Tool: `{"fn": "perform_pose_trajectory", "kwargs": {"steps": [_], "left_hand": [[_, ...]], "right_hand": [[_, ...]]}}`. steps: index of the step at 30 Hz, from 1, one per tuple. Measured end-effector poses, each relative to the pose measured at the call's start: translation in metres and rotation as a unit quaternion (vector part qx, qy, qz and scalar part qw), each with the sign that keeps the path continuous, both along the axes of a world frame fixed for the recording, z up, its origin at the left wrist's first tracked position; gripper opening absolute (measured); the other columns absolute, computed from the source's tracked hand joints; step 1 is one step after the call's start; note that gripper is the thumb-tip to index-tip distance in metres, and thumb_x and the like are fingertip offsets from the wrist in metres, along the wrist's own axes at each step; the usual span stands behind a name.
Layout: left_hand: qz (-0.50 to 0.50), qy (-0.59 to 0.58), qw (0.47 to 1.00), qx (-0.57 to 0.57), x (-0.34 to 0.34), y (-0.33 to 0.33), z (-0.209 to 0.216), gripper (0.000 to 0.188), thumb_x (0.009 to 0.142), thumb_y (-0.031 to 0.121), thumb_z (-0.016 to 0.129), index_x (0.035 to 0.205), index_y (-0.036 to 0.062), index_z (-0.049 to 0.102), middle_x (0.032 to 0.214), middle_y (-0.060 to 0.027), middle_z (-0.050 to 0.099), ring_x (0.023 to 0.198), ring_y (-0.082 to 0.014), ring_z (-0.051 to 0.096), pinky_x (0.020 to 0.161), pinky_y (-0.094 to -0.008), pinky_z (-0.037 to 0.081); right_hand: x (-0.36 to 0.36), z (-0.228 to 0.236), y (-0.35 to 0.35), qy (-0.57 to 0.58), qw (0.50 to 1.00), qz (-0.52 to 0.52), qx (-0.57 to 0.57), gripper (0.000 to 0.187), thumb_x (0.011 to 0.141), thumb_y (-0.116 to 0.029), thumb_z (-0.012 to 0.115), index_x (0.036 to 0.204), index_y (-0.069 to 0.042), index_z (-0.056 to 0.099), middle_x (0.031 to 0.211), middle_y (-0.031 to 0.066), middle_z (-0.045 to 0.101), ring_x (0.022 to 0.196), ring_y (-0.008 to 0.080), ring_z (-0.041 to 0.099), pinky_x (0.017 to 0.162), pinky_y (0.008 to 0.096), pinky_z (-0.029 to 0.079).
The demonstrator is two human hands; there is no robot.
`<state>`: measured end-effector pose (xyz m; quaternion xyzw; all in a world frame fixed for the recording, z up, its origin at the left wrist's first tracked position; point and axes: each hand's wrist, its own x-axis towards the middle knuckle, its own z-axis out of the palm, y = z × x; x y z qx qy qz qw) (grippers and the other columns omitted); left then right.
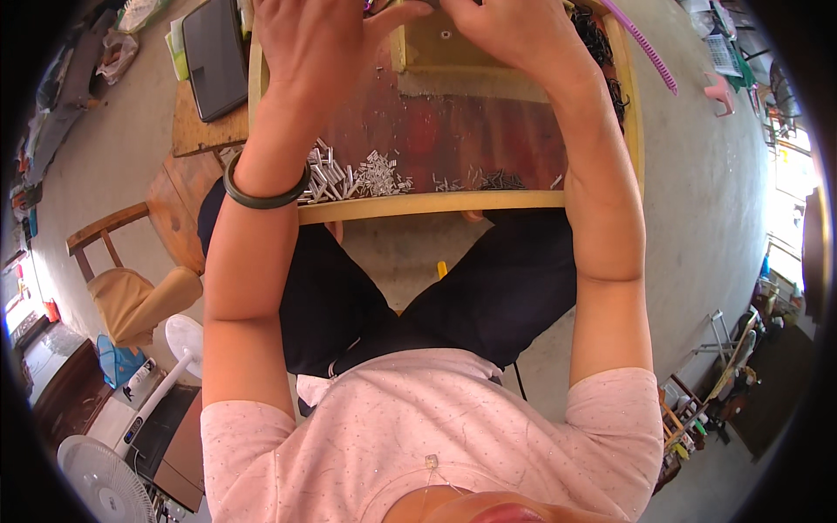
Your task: The person assembles small metal components onto plastic or rubber parts by hand and using a small desktop press.
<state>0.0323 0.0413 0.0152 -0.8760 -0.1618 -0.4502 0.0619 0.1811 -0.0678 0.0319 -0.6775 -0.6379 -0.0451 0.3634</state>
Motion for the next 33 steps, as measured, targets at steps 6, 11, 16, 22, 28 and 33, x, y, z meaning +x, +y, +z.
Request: {"fn": "perform_pose_trajectory", "kwargs": {"steps": [6, 11, 16, 22, 28, 33], "left_hand": [[-0.031, 0.012, 0.999, -0.041, 0.0034, 0.0083, -0.0068, 0.053, 0.066, 0.033, 0.088, 0.104, 0.0092, 0.059, 0.096, -0.0080, 0.062, 0.097, -0.0310, 0.060, 0.092, -0.0430, 0.043], [-0.019, 0.017, 0.999, -0.047, 0.0004, 0.0076, -0.0042, 0.054, 0.063, 0.038, 0.090, 0.099, 0.0102, 0.060, 0.094, -0.0058, 0.064, 0.094, -0.0284, 0.061, 0.089, -0.0412, 0.043], [0.003, 0.033, 0.998, -0.062, 0.0041, 0.0094, -0.0059, 0.054, 0.061, 0.042, 0.091, 0.094, 0.0106, 0.061, 0.091, -0.0057, 0.065, 0.092, -0.0284, 0.062, 0.088, -0.0407, 0.043], [0.026, 0.052, 0.997, -0.059, 0.0037, 0.0110, -0.0038, 0.056, 0.059, 0.043, 0.092, 0.091, 0.0086, 0.063, 0.090, -0.0073, 0.066, 0.092, -0.0287, 0.063, 0.088, -0.0407, 0.043], [0.009, 0.041, 0.995, -0.087, 0.0024, 0.0110, -0.0035, 0.056, 0.060, 0.040, 0.093, 0.093, 0.0064, 0.064, 0.092, -0.0098, 0.067, 0.092, -0.0300, 0.063, 0.089, -0.0410, 0.043], [0.005, 0.048, 0.994, -0.095, 0.0018, 0.0105, -0.0015, 0.055, 0.060, 0.039, 0.094, 0.093, 0.0060, 0.063, 0.093, -0.0110, 0.067, 0.091, -0.0308, 0.063, 0.090, -0.0413, 0.043]], "right_hand": [[0.0065, -0.0071, 0.0044, 0.003, 1.000, 0.012, 0.008, 0.043, 0.087, -0.007, 0.059, 0.128, 0.001, 0.067, 0.116, 0.0273, 0.071, 0.106, 0.0417, 0.069, 0.097, 0.0442, 0.054], [0.0054, -0.0049, 0.0050, 0.029, 0.999, 0.014, -0.019, 0.044, 0.086, -0.006, 0.059, 0.129, 0.001, 0.067, 0.117, 0.0266, 0.071, 0.106, 0.0411, 0.069, 0.098, 0.0435, 0.053], [0.0011, 0.0005, -0.0020, 0.021, 1.000, 0.020, -0.006, 0.044, 0.088, -0.005, 0.060, 0.131, -0.001, 0.066, 0.115, 0.0254, 0.071, 0.103, 0.0423, 0.069, 0.094, 0.0458, 0.054], [0.0035, -0.0066, -0.0025, -0.063, 0.998, -0.004, -0.003, 0.046, 0.090, -0.006, 0.062, 0.136, -0.003, 0.064, 0.113, 0.0235, 0.072, 0.103, 0.0406, 0.068, 0.094, 0.0463, 0.052], [0.0003, -0.0074, -0.0018, -0.073, 0.997, -0.018, -0.018, 0.048, 0.090, -0.007, 0.062, 0.138, -0.004, 0.063, 0.114, 0.0223, 0.072, 0.105, 0.0396, 0.068, 0.096, 0.0466, 0.050], [0.0021, -0.0085, -0.0016, -0.074, 0.997, -0.019, -0.021, 0.049, 0.091, -0.008, 0.062, 0.140, -0.004, 0.062, 0.114, 0.0224, 0.072, 0.105, 0.0398, 0.068, 0.096, 0.0465, 0.050]]}}
